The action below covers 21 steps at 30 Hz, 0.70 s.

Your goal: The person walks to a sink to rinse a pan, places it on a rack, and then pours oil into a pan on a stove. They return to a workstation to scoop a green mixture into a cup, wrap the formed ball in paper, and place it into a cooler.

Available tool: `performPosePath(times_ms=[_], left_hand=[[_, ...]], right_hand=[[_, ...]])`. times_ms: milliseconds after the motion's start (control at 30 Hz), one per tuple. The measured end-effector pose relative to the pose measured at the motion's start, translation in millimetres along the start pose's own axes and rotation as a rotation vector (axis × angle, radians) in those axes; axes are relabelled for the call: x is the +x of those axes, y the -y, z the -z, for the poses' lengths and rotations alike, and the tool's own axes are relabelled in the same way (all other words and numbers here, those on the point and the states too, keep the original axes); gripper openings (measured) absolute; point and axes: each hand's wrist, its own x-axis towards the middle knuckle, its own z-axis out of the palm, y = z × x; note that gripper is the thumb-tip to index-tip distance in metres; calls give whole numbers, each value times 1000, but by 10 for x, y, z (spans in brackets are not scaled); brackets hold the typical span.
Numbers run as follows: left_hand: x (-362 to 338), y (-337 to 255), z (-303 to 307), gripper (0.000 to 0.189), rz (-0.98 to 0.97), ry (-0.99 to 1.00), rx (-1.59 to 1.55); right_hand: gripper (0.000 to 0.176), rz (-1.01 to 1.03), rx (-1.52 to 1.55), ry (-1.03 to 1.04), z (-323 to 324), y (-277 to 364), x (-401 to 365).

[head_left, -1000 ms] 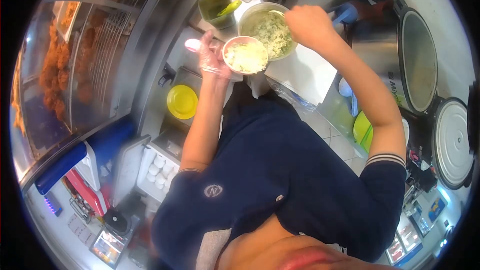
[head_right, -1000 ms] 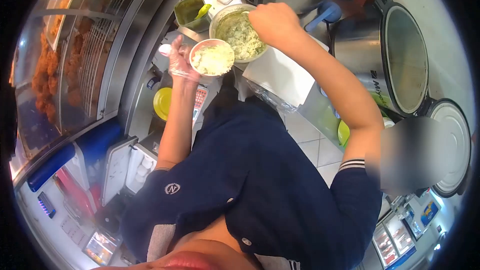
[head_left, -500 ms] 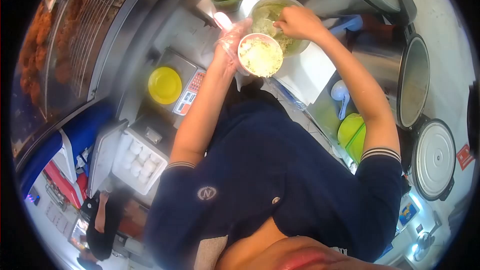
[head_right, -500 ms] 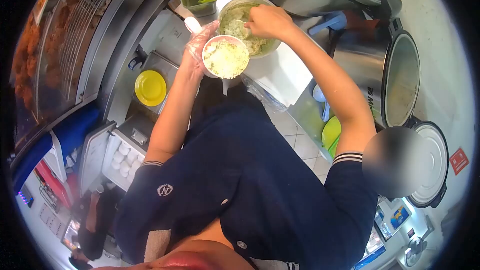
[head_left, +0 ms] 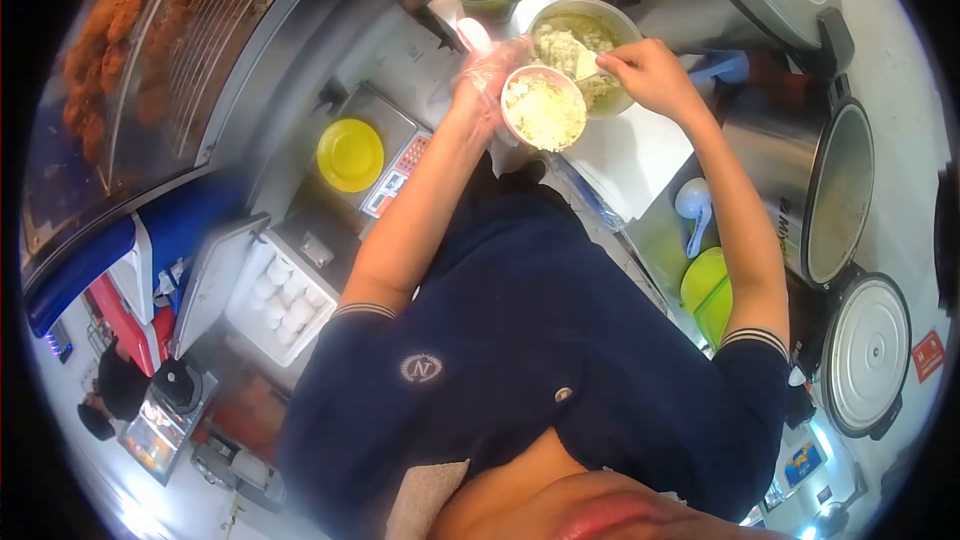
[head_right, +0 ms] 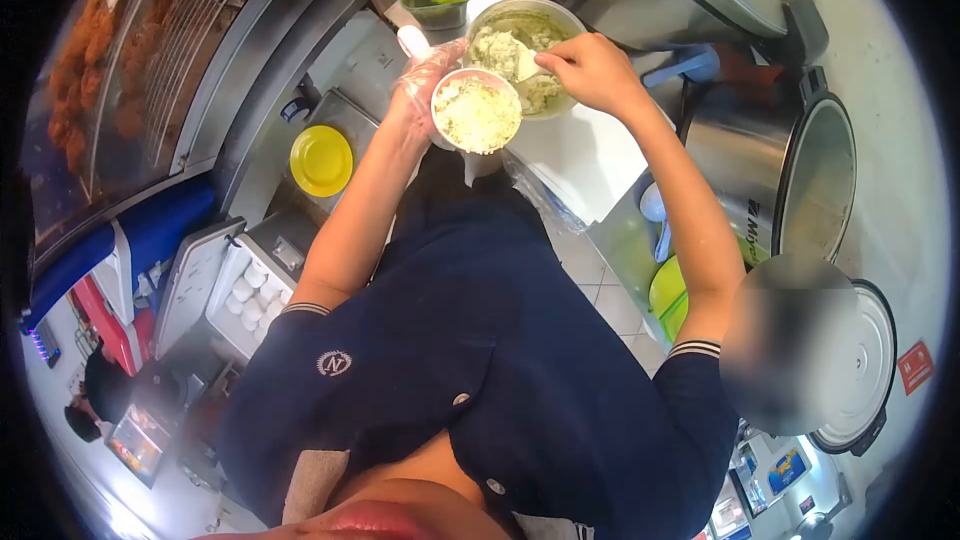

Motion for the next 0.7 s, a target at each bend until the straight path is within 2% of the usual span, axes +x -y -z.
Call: performPosePath(times_ms=[33, 100, 133, 200, 267, 333, 367, 400, 433, 467, 533, 600, 667, 700], left_hand=[[-41, -4, -5, 21, -8, 9, 4], [-67, -41, 37, 21, 11, -22, -24], [-114, -98, 5, 23, -17, -54, -41], [-234, -173, -96, 20, -208, -67, -128], [-104, -192, -144, 18, -282, -76, -175], [-13, -135, -304, 19, -451, 52, -232], [-44, -92, -505, 20, -452, 2, -251], [-66, -64, -721, 18, -469, -98, -256], [-18, 9, -806, 17, -495, -91, -256], [46, 76, -843, 16, -518, -83, -254], [173, 136, -740, 15, -512, -33, -170], [196, 125, -694, 14, -500, 3, -80], [154, 93, -737, 13, -442, -32, -60], [162, 75, -796, 6, -450, -96, -143]], right_hand=[[26, 5, -3, -11, 24, -47, -52], [27, -96, 235, -66, 51, -147, -162], [27, -91, 237, -87, 85, -175, -233], [29, -137, 426, -118, 143, -184, -404], [27, -76, 442, -190, 104, -39, -611], [24, 103, 396, -411, -54, 64, -763], [24, 111, 399, -428, -103, 145, -832], [25, 213, 162, -443, -149, 225, -898], [27, 303, -78, -455, -177, 280, -968], [27, 298, -78, -476, -171, 316, -1041], [35, 274, -198, -339, -142, 359, -1163], [31, 278, -224, -356, -211, 326, -1217], [32, 337, -252, -310, -286, 232, -1202], [32, 338, -248, -317, -342, 171, -1179]])
